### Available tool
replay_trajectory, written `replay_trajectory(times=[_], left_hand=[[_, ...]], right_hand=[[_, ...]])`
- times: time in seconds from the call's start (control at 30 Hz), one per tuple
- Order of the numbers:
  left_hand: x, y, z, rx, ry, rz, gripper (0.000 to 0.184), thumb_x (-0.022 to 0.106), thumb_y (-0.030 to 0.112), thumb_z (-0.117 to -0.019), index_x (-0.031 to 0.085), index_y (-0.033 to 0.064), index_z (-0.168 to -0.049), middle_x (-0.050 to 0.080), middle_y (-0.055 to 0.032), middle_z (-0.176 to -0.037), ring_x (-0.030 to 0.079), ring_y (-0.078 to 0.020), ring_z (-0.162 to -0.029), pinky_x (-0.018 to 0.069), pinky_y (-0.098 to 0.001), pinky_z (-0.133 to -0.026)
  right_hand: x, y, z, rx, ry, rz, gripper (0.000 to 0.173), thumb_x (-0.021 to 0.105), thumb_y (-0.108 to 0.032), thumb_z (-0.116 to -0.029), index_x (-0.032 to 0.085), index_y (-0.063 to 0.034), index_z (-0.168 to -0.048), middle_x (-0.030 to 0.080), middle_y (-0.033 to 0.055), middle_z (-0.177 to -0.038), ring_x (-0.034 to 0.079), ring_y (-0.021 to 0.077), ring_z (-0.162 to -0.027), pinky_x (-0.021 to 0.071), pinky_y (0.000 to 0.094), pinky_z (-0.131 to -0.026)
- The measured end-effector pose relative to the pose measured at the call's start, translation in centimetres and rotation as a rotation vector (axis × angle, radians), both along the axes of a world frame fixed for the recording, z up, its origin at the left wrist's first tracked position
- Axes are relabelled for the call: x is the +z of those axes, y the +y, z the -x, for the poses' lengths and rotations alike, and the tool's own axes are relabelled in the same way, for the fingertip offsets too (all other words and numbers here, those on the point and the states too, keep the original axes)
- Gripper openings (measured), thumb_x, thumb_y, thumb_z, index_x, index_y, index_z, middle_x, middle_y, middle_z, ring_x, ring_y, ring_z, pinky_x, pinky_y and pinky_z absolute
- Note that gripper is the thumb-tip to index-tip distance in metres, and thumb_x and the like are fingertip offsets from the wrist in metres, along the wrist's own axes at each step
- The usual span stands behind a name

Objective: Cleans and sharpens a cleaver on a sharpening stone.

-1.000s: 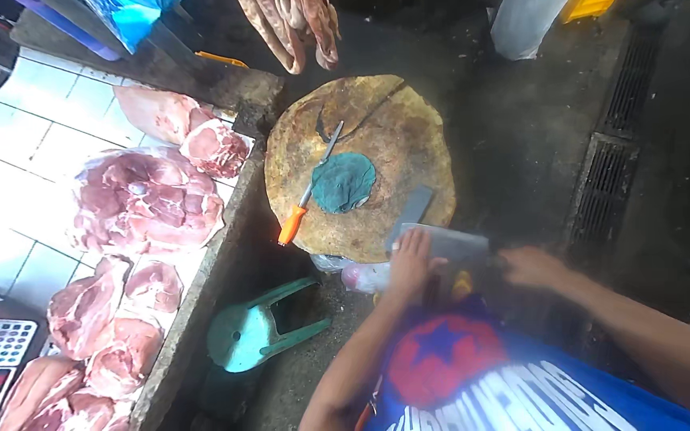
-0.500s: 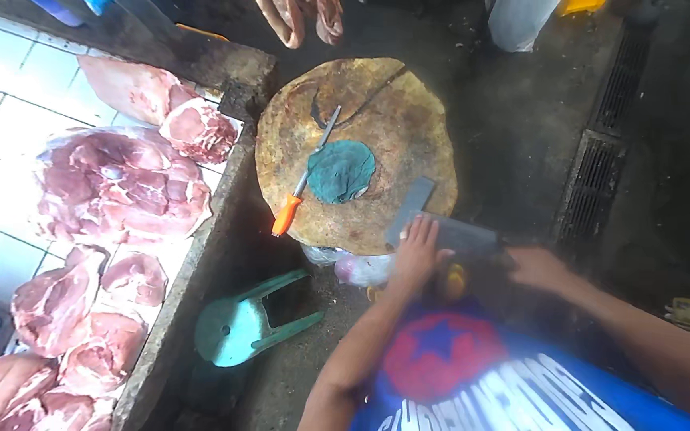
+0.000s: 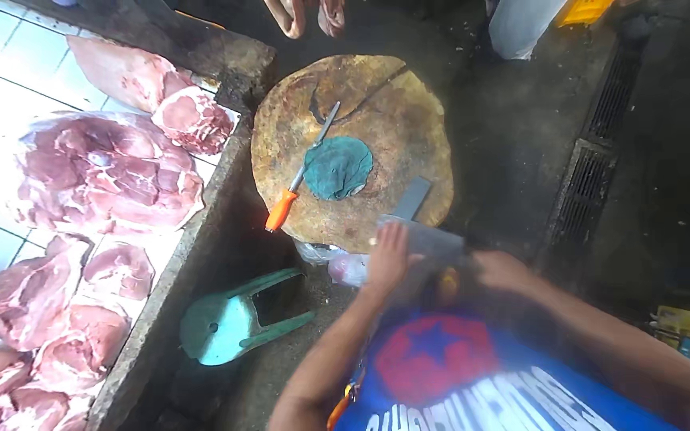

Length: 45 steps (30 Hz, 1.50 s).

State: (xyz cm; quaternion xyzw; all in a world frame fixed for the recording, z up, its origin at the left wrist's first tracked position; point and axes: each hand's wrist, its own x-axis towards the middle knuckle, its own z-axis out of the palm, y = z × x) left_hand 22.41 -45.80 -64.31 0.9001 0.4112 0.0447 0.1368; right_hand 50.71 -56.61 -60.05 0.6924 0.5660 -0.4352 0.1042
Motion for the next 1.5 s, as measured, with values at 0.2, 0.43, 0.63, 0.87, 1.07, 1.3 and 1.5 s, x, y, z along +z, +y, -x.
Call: replay_trajectory(times=[0.2,0.43,0.63,0.87,1.07,1.3,1.5], left_hand=[[-1.0,4.2,6.0,-0.066,0.011,-0.032,0.067,0.047,0.06,-0.1021,0.049,0.0172,-0.153,0.042,-0.0107,-0.162,0.035,-0.0294,-0.152,0.0265,-0.0539,-0.126],[1.7,5.4,10.9,-0.033,0.055,-0.04,0.068,0.049,0.057,-0.1016,0.052,0.0077,-0.149,0.045,-0.0181,-0.158,0.036,-0.0359,-0.151,0.0244,-0.0583,-0.124],[0.4,-1.3,-3.3,-0.043,-0.021,0.024,0.074,0.041,0.069,-0.0998,0.054,0.0149,-0.148,0.047,-0.0133,-0.158,0.036,-0.0304,-0.151,0.0258,-0.055,-0.125],[0.0,5.0,14.8,0.04,0.072,-0.08,0.066,0.042,0.059,-0.1029,0.051,0.0146,-0.151,0.046,-0.009,-0.158,0.038,-0.0286,-0.15,0.0301,-0.0558,-0.122],[0.7,-0.5,1.5,0.1,0.048,0.047,0.078,0.051,0.065,-0.098,0.05,0.0089,-0.152,0.039,-0.02,-0.161,0.03,-0.0381,-0.153,0.0193,-0.0595,-0.126],[-1.2,1.2,3.0,0.059,0.017,-0.049,0.065,0.047,0.06,-0.1025,0.051,0.0171,-0.151,0.045,-0.0098,-0.16,0.037,-0.0279,-0.151,0.0284,-0.054,-0.125],[1.2,3.0,13.7,0.153,0.11,-0.132,0.068,0.039,0.061,-0.1031,0.055,0.0094,-0.145,0.05,-0.014,-0.154,0.043,-0.0321,-0.146,0.0313,-0.0574,-0.12]], right_hand=[[1.1,3.9,6.6,-0.01,0.063,0.021,0.04,0.071,-0.031,-0.0887,0.068,-0.0074,-0.121,0.071,0.0217,-0.111,0.068,0.0422,-0.106,0.0524,0.0697,-0.088],[0.4,5.0,10.0,0.046,0.157,-0.033,0.042,0.072,-0.03,-0.0896,0.064,-0.008,-0.124,0.071,0.0204,-0.11,0.069,0.0411,-0.105,0.0532,0.0682,-0.087],[1.3,-1.9,-2.6,-0.001,-0.048,0.02,0.037,0.073,-0.029,-0.0856,0.066,-0.0078,-0.115,0.07,0.0207,-0.106,0.068,0.0424,-0.104,0.052,0.0681,-0.085],[0.2,8.3,12.4,0.132,0.182,-0.021,0.028,0.073,-0.028,-0.0885,0.069,-0.0067,-0.107,0.071,0.018,-0.1,0.07,0.0379,-0.096,0.0547,0.0665,-0.08],[0.1,1.9,-0.2,0.089,0.085,-0.033,0.043,0.076,-0.03,-0.0877,0.067,-0.0075,-0.123,0.07,0.0231,-0.113,0.067,0.0445,-0.109,0.0501,0.0719,-0.091],[1.6,5.1,1.6,0.12,0.088,-0.003,0.034,0.073,-0.025,-0.0893,0.069,-0.0046,-0.116,0.07,0.0228,-0.109,0.067,0.0433,-0.106,0.0512,0.07,-0.088],[-0.8,9.3,10.3,0.258,0.253,-0.1,0.031,0.075,-0.027,-0.0892,0.068,-0.0053,-0.11,0.071,0.0191,-0.101,0.069,0.0387,-0.097,0.054,0.0668,-0.082]])
